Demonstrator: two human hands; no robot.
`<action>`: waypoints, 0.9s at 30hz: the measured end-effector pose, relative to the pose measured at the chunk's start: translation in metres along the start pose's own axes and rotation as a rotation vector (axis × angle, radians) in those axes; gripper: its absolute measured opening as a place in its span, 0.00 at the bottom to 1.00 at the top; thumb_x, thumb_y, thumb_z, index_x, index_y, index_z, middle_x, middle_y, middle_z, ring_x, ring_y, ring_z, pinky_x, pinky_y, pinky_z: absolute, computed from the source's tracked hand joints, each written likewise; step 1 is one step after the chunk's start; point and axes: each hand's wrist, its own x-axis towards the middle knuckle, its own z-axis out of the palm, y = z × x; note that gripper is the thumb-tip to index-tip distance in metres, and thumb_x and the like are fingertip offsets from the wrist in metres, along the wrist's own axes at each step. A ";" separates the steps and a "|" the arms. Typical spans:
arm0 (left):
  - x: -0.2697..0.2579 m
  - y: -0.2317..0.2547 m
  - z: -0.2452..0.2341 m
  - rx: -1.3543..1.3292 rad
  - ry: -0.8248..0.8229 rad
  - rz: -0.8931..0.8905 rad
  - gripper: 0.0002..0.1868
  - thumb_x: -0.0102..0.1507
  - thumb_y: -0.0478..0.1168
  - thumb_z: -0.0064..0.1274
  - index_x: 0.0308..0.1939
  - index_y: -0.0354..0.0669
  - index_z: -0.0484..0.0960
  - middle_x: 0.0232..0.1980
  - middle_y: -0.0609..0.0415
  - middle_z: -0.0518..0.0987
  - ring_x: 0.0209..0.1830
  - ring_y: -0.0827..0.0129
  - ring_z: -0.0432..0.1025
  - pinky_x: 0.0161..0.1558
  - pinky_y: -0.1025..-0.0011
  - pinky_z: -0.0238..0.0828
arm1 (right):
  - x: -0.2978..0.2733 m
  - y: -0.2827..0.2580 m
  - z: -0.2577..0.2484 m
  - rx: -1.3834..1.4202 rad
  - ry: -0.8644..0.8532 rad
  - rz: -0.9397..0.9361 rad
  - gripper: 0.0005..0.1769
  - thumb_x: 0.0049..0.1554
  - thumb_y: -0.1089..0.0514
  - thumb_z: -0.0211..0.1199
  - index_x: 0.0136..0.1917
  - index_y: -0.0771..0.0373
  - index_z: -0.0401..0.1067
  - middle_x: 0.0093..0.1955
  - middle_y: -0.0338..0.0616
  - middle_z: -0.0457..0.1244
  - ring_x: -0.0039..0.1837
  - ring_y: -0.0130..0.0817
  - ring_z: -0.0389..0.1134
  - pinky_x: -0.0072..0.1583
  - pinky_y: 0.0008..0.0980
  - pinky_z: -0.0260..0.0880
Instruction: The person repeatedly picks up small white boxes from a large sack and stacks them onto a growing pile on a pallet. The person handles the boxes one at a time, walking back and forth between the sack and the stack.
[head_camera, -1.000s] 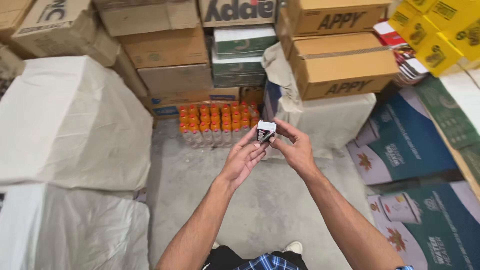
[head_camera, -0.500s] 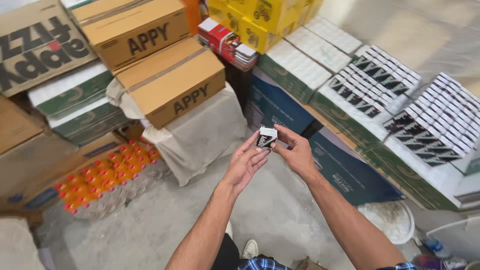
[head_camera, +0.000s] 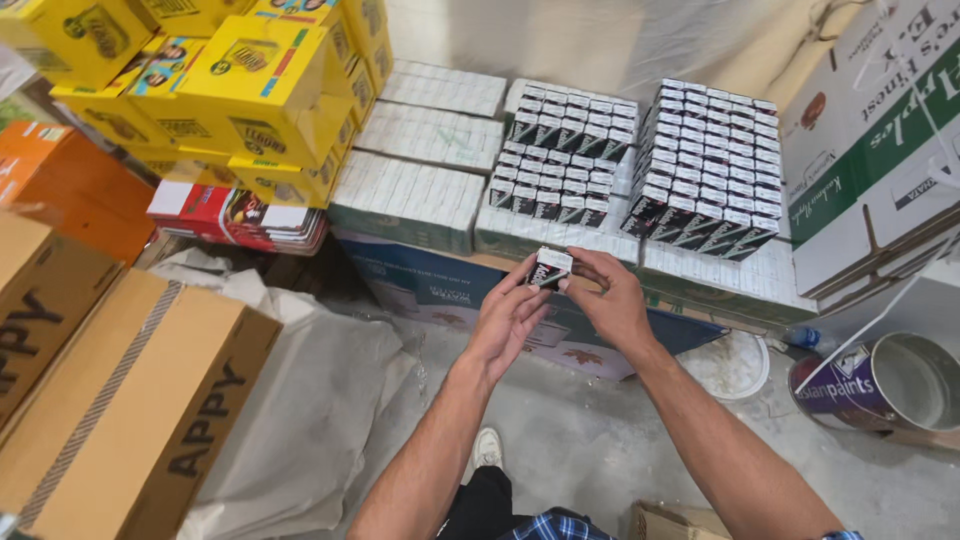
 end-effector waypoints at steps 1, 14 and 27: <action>0.015 0.003 0.001 0.012 -0.013 -0.017 0.32 0.63 0.33 0.52 0.72 0.55 0.72 0.51 0.55 0.71 0.62 0.64 0.73 0.63 0.66 0.71 | 0.009 -0.003 -0.003 0.001 0.024 0.005 0.30 0.53 0.67 0.70 0.69 0.62 0.72 0.66 0.53 0.64 0.65 0.49 0.69 0.57 0.42 0.77; 0.145 0.024 0.001 0.043 -0.025 -0.126 0.31 0.63 0.34 0.50 0.72 0.58 0.72 0.52 0.55 0.74 0.60 0.70 0.73 0.66 0.64 0.65 | 0.113 0.026 -0.009 -0.048 0.156 0.105 0.29 0.49 0.67 0.73 0.64 0.60 0.75 0.61 0.51 0.66 0.61 0.47 0.71 0.53 0.36 0.77; 0.276 0.058 -0.020 0.275 0.305 -0.126 0.33 0.62 0.38 0.53 0.72 0.64 0.70 0.49 0.58 0.74 0.47 0.73 0.72 0.52 0.63 0.69 | 0.275 0.103 0.020 -0.368 -0.072 0.017 0.25 0.50 0.63 0.71 0.62 0.57 0.74 0.43 0.45 0.65 0.53 0.47 0.72 0.56 0.45 0.73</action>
